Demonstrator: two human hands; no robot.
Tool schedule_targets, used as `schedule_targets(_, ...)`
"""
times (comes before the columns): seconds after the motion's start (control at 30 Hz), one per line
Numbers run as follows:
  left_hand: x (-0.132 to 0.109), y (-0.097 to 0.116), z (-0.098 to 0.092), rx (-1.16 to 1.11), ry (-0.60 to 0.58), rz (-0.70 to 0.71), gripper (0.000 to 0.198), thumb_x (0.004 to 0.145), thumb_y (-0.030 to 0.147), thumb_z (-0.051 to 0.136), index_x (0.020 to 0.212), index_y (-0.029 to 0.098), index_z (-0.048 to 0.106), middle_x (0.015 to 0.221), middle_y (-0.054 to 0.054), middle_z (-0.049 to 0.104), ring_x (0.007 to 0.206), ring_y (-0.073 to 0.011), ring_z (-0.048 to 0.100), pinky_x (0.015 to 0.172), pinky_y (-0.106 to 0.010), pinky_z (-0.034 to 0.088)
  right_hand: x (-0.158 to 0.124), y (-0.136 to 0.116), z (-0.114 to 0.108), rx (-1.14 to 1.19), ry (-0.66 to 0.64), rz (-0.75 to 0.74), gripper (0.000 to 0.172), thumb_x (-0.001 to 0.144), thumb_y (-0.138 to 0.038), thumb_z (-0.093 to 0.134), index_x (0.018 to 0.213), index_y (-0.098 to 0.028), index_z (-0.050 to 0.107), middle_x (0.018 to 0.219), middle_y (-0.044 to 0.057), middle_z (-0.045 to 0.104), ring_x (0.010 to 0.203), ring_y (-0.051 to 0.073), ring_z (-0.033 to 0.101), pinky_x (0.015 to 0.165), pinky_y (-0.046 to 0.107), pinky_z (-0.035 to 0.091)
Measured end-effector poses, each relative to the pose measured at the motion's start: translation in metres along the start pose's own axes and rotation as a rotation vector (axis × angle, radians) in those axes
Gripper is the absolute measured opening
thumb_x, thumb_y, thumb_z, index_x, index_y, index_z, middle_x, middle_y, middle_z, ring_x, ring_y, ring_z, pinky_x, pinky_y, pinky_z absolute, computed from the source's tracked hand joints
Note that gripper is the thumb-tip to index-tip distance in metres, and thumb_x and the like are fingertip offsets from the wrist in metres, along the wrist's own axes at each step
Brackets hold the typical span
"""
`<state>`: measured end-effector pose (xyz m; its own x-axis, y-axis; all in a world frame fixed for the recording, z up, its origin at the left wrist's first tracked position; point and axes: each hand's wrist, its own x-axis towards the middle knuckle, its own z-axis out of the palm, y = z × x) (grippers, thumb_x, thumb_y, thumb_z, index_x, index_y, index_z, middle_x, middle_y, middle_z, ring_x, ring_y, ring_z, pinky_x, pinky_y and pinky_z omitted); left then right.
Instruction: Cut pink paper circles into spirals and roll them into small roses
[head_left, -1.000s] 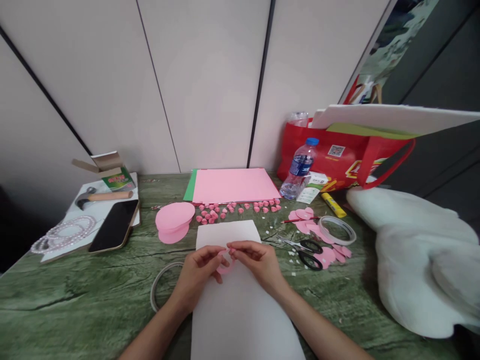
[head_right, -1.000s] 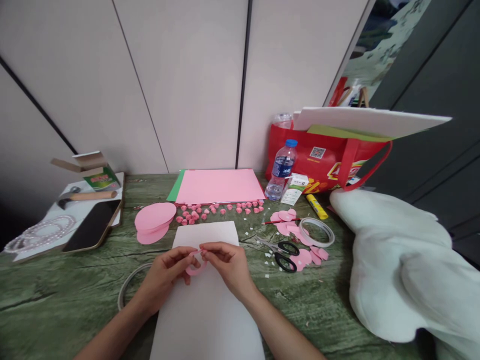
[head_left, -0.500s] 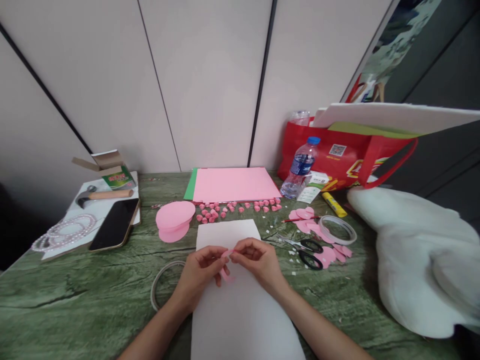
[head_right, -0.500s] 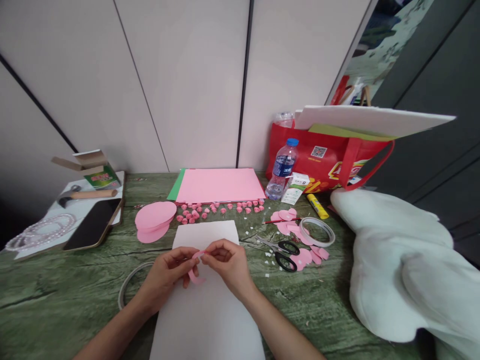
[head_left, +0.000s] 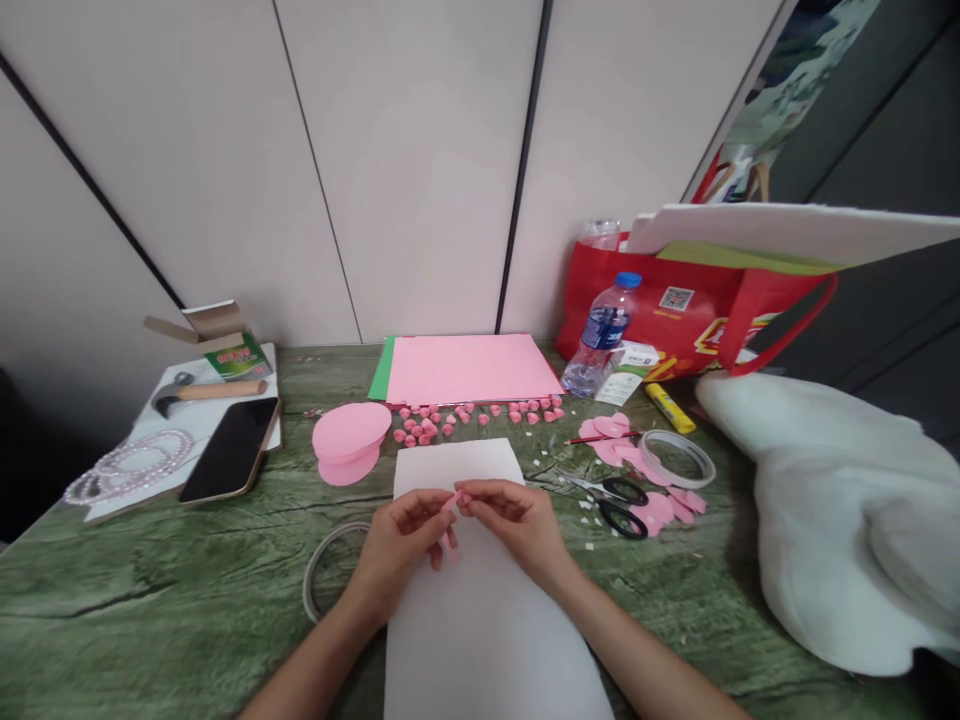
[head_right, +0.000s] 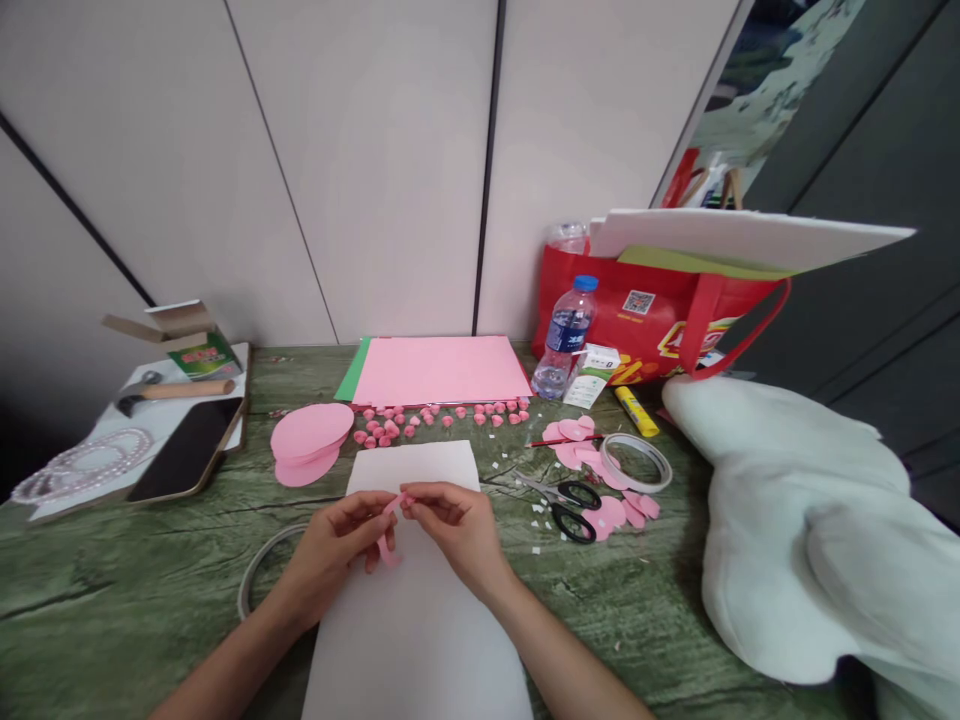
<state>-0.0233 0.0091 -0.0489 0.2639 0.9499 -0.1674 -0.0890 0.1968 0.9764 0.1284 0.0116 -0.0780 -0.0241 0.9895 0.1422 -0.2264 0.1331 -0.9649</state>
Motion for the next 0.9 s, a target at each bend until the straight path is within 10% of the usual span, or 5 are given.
schedule_targets(0.9, -0.0024, -0.0013, 0.0, 0.008, -0.118, -0.003, 0.025, 0.069, 0.031, 0.066, 0.087, 0.014, 0.063, 0.069, -0.003, 0.065, 0.061, -0.0157, 0.06, 0.059, -0.027, 0.046, -0.0002, 0.0029, -0.0021, -0.025, -0.038, -0.084, 0.013, 0.061, -0.026, 0.073, 0.072, -0.022, 0.069, 0.077, 0.002, 0.058, 0.068, 0.014, 0.058, 0.061, 0.025, 0.051)
